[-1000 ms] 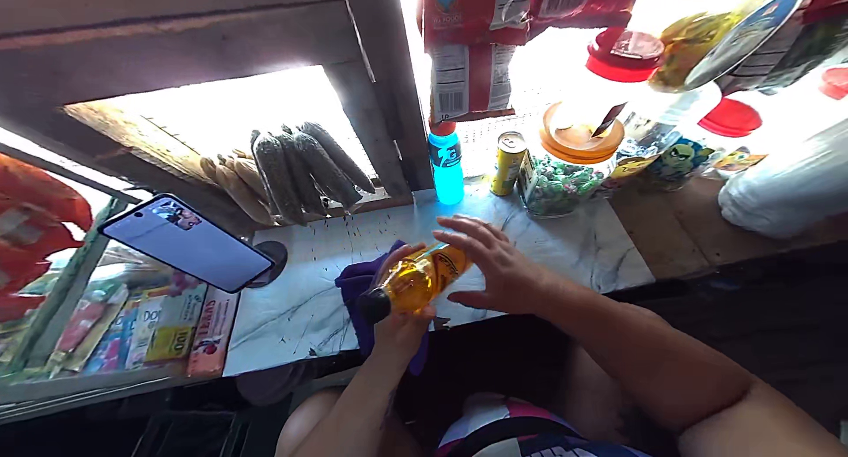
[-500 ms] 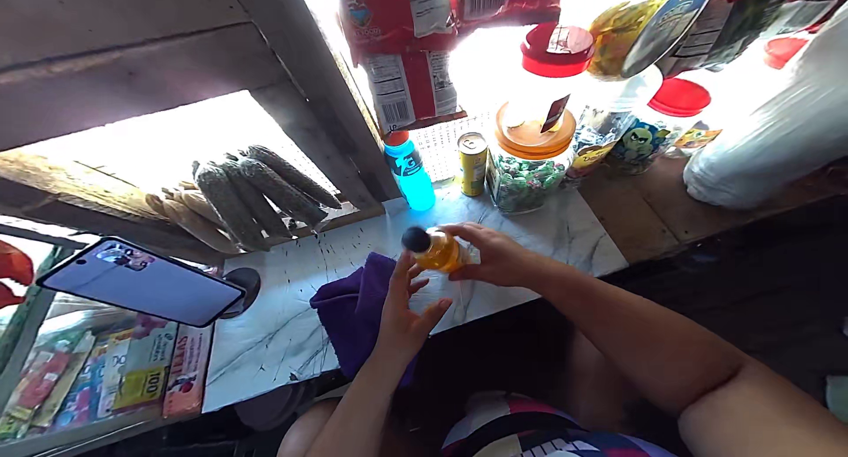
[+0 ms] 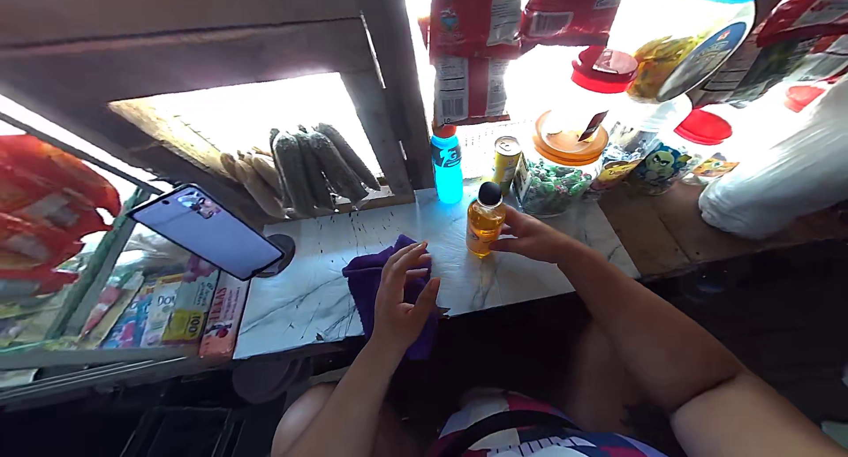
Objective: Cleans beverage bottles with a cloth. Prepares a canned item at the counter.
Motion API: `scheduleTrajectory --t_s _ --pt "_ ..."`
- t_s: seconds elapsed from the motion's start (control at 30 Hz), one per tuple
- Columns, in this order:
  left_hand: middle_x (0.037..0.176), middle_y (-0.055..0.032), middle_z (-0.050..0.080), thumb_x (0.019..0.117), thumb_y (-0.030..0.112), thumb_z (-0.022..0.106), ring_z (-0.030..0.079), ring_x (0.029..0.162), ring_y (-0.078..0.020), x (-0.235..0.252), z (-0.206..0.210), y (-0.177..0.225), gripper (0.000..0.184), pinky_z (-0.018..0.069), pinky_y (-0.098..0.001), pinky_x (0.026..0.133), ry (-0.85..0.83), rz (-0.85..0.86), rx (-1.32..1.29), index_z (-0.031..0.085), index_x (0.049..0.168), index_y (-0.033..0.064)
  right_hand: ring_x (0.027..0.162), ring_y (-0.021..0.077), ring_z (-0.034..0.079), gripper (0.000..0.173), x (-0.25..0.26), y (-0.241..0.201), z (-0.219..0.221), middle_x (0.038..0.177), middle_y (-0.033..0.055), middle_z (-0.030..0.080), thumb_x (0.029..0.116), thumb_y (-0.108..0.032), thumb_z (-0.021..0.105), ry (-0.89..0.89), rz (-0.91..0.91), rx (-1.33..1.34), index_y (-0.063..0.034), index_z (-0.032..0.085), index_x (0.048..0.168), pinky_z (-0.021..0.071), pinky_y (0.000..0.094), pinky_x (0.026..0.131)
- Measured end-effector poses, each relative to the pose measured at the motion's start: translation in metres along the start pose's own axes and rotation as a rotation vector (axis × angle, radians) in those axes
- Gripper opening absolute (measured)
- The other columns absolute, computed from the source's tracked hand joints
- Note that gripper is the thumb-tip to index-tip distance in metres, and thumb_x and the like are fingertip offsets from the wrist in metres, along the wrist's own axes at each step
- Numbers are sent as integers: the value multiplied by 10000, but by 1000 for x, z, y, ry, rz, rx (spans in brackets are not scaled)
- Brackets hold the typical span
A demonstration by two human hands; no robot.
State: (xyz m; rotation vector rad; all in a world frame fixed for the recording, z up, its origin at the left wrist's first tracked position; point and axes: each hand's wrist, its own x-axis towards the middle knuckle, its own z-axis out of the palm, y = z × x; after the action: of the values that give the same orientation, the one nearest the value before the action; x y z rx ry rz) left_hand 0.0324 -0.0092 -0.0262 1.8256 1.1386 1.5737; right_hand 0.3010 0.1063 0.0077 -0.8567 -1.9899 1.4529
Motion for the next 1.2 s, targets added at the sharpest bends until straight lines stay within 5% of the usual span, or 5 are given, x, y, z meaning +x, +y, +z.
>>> scheduleTrajectory --t_s 0.23,0.37,0.63,1.0,1.2 --pt "1417 -91 565 991 283 640 645 1168 -143 -6 -16 11 411 600 -317 893 53 -24 32 578 1354 98 1321 289 510 964 2 1 26 1544 243 341 697 -138 923 254 87 -94 -28 386 1490 524 404 1007" --pt "1407 -99 574 991 297 634 644 1161 -138 -10 -19 12 410 596 -310 885 -12 -30 56 588 1345 97 1237 211 600 903 3 4 26 1418 176 544 784 -19 837 205 109 -23 -31 316 1521 520 373 1025" --pt "1405 -120 577 979 299 632 655 1130 -152 -14 -21 14 424 598 -323 864 -96 -123 120 616 1335 68 1085 79 662 770 1 17 3 1229 -10 670 804 20 713 -5 134 274 -124 344 1465 553 292 951" --pt "1379 -157 596 1001 283 613 648 1163 -205 -8 -15 16 399 578 -347 916 -189 -166 102 638 1319 43 1112 55 655 733 0 12 -14 1192 -64 687 769 -107 799 -85 169 220 -121 417 1394 541 276 994" --pt "1389 -144 595 1005 287 607 642 1167 -182 -5 -10 19 402 566 -320 920 -228 -170 93 632 1339 66 1135 111 654 834 6 13 -10 1230 43 668 675 -97 870 107 148 37 -32 442 1388 552 303 985"
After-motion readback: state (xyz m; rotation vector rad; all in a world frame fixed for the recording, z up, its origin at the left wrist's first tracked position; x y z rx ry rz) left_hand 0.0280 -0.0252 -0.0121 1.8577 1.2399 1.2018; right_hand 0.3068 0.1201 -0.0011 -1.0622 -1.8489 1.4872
